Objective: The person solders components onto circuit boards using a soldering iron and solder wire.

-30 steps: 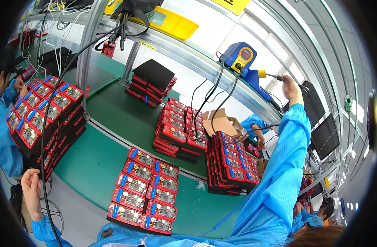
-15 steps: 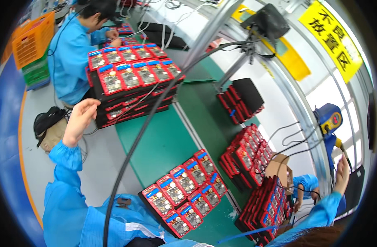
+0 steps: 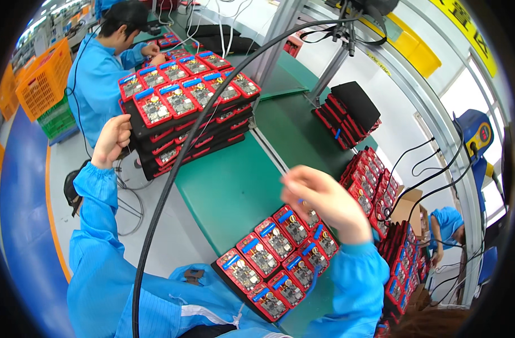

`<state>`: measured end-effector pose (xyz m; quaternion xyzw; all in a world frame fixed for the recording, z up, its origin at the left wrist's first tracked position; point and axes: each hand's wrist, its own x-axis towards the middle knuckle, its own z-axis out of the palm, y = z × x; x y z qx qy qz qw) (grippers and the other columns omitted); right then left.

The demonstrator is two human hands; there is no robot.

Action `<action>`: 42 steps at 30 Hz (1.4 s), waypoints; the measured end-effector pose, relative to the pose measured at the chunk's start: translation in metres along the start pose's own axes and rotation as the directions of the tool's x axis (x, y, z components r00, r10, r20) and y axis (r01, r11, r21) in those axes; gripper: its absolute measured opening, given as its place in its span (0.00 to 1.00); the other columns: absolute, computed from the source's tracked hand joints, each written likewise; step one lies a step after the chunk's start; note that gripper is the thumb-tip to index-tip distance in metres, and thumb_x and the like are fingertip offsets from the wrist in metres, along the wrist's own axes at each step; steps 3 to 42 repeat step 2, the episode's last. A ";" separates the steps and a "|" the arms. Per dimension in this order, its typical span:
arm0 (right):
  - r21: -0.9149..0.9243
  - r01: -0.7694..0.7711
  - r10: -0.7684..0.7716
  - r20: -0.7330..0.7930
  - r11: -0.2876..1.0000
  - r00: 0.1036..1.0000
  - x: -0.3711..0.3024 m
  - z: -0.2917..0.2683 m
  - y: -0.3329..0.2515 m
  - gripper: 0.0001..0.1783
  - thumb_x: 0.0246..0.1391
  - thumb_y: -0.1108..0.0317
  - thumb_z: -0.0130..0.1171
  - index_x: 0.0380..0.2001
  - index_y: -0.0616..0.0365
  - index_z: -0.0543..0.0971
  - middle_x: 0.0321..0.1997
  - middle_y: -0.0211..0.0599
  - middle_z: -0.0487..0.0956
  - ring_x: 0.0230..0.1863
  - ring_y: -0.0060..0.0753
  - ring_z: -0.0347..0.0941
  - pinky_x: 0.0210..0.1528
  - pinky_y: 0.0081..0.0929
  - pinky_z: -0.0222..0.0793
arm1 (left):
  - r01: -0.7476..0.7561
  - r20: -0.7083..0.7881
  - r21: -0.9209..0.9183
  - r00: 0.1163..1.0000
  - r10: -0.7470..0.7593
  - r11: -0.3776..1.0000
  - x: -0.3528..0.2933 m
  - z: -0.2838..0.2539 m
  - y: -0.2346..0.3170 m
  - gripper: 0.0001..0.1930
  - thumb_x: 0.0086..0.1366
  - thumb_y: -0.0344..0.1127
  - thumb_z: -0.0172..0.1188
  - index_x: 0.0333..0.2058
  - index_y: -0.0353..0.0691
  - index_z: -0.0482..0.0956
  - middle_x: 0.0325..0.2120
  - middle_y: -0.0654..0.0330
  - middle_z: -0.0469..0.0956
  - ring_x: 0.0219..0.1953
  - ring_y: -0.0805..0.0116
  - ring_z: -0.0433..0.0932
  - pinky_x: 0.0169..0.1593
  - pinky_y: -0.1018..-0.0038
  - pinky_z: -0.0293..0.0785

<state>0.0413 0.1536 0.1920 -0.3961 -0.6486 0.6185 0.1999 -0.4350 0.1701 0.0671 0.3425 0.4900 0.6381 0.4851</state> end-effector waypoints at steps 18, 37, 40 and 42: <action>0.151 -0.113 0.130 -0.105 0.982 0.986 0.060 0.008 0.022 0.19 0.60 0.60 0.57 0.50 0.58 0.70 0.39 0.36 0.77 0.30 0.21 0.72 0.29 0.18 0.70 | 0.134 -0.011 -0.083 0.991 -0.136 0.987 0.016 -0.012 0.003 0.09 0.66 0.39 0.54 0.36 0.39 0.70 0.27 0.68 0.69 0.11 0.84 0.53 0.14 0.81 0.44; 0.151 -0.113 0.130 -0.105 0.982 0.986 0.060 0.008 0.022 0.19 0.60 0.60 0.57 0.50 0.58 0.70 0.39 0.36 0.77 0.30 0.21 0.72 0.29 0.18 0.70 | 0.134 -0.011 -0.083 0.991 -0.136 0.987 0.016 -0.012 0.003 0.09 0.66 0.39 0.54 0.36 0.39 0.70 0.27 0.68 0.69 0.11 0.84 0.53 0.14 0.81 0.44; 0.151 -0.113 0.130 -0.105 0.982 0.986 0.060 0.008 0.022 0.19 0.60 0.60 0.57 0.50 0.58 0.70 0.39 0.36 0.77 0.30 0.21 0.72 0.29 0.18 0.70 | 0.134 -0.011 -0.083 0.991 -0.136 0.987 0.016 -0.012 0.003 0.09 0.66 0.39 0.54 0.36 0.39 0.70 0.27 0.68 0.69 0.11 0.84 0.53 0.14 0.81 0.44; 0.151 -0.113 0.130 -0.105 0.982 0.986 0.060 0.008 0.022 0.19 0.60 0.60 0.57 0.50 0.58 0.70 0.39 0.36 0.77 0.30 0.21 0.72 0.29 0.18 0.70 | 0.134 -0.011 -0.083 0.991 -0.136 0.987 0.016 -0.012 0.003 0.09 0.66 0.39 0.54 0.36 0.39 0.70 0.27 0.68 0.69 0.11 0.84 0.53 0.14 0.81 0.44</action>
